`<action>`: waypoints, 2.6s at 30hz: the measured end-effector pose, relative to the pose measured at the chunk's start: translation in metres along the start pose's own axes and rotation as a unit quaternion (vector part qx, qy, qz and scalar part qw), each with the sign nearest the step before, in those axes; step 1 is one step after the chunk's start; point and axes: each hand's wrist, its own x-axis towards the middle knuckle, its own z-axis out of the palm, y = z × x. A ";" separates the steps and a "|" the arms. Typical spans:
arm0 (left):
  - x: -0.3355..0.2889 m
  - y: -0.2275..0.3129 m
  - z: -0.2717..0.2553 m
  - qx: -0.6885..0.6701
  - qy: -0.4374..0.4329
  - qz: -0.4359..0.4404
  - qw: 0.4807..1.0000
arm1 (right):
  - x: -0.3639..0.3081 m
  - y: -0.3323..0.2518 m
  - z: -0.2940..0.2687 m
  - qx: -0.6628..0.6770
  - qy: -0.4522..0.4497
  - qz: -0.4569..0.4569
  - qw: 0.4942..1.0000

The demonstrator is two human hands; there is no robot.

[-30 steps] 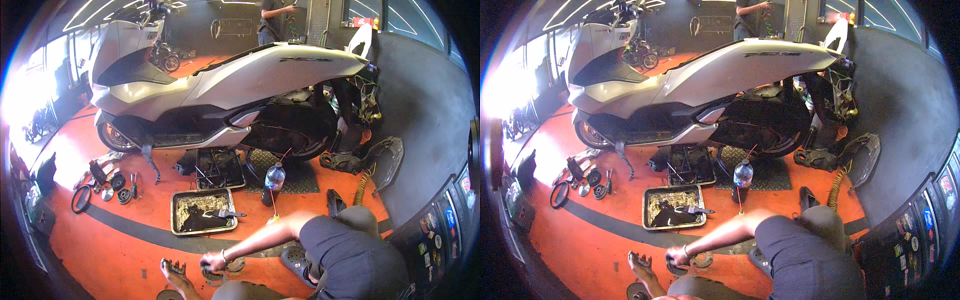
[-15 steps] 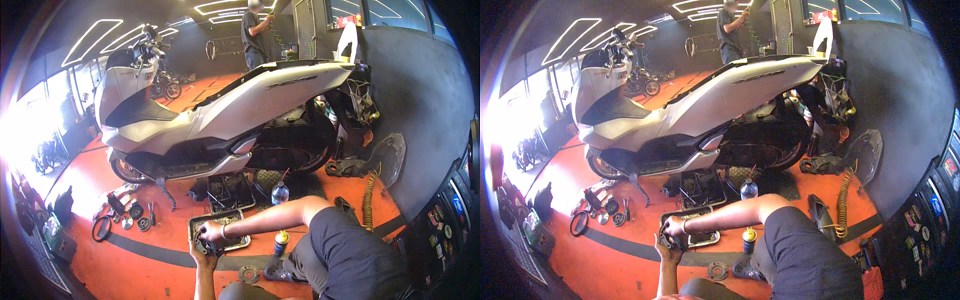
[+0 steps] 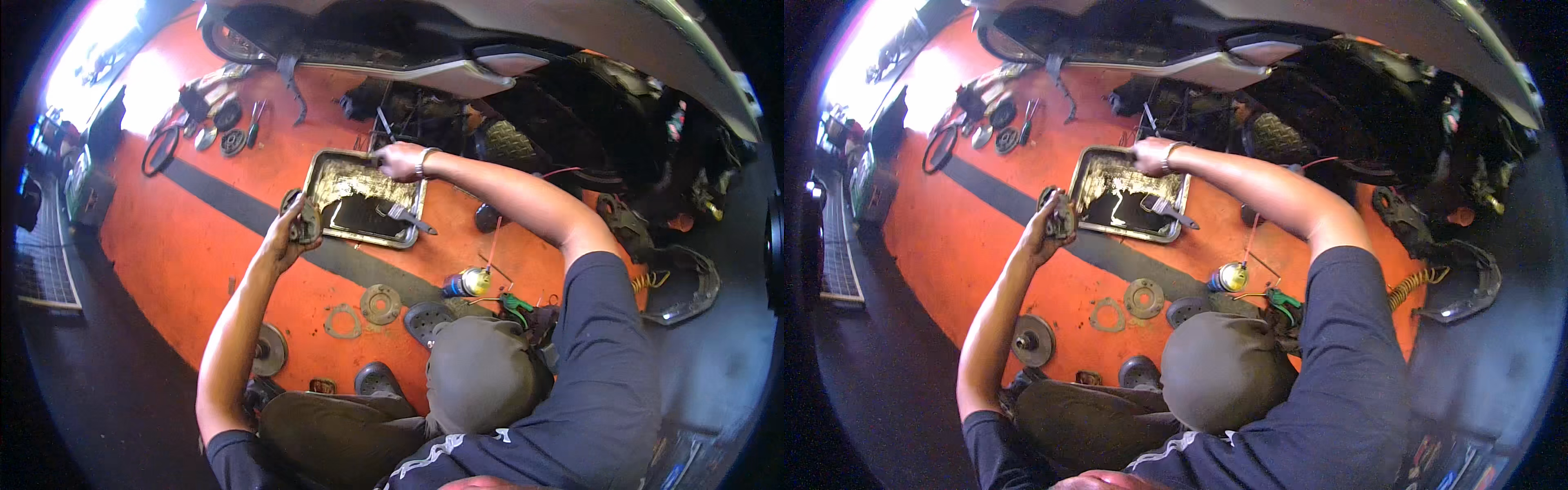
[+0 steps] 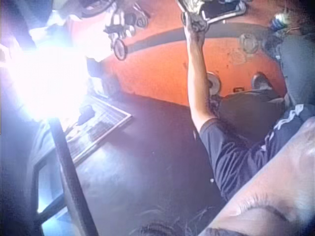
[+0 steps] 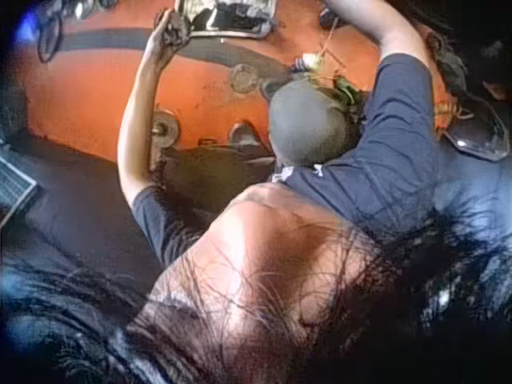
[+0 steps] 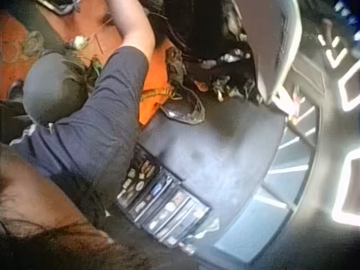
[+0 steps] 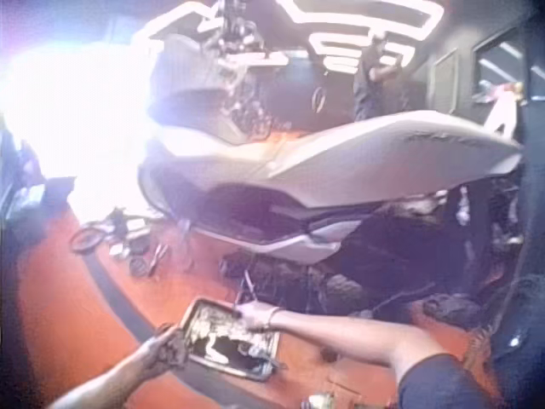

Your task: The person cleans various motorcycle clutch components by hand and with a brush. They scrub the metal parts in a tray of fluid, rinse them with water from a bottle, and use a screwdriver to scrape off debris.

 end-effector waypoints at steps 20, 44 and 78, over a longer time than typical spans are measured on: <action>0.178 -0.141 0.036 0.326 0.096 -0.101 0.935 | -0.042 0.079 0.170 0.028 -0.108 -0.160 0.981; 0.171 -0.185 0.007 -0.197 0.103 -0.019 0.975 | -0.011 0.012 0.160 0.334 0.205 0.040 0.919; 0.209 -0.198 0.020 -0.238 0.106 -0.023 0.965 | -0.027 0.009 0.163 0.274 0.152 0.058 0.948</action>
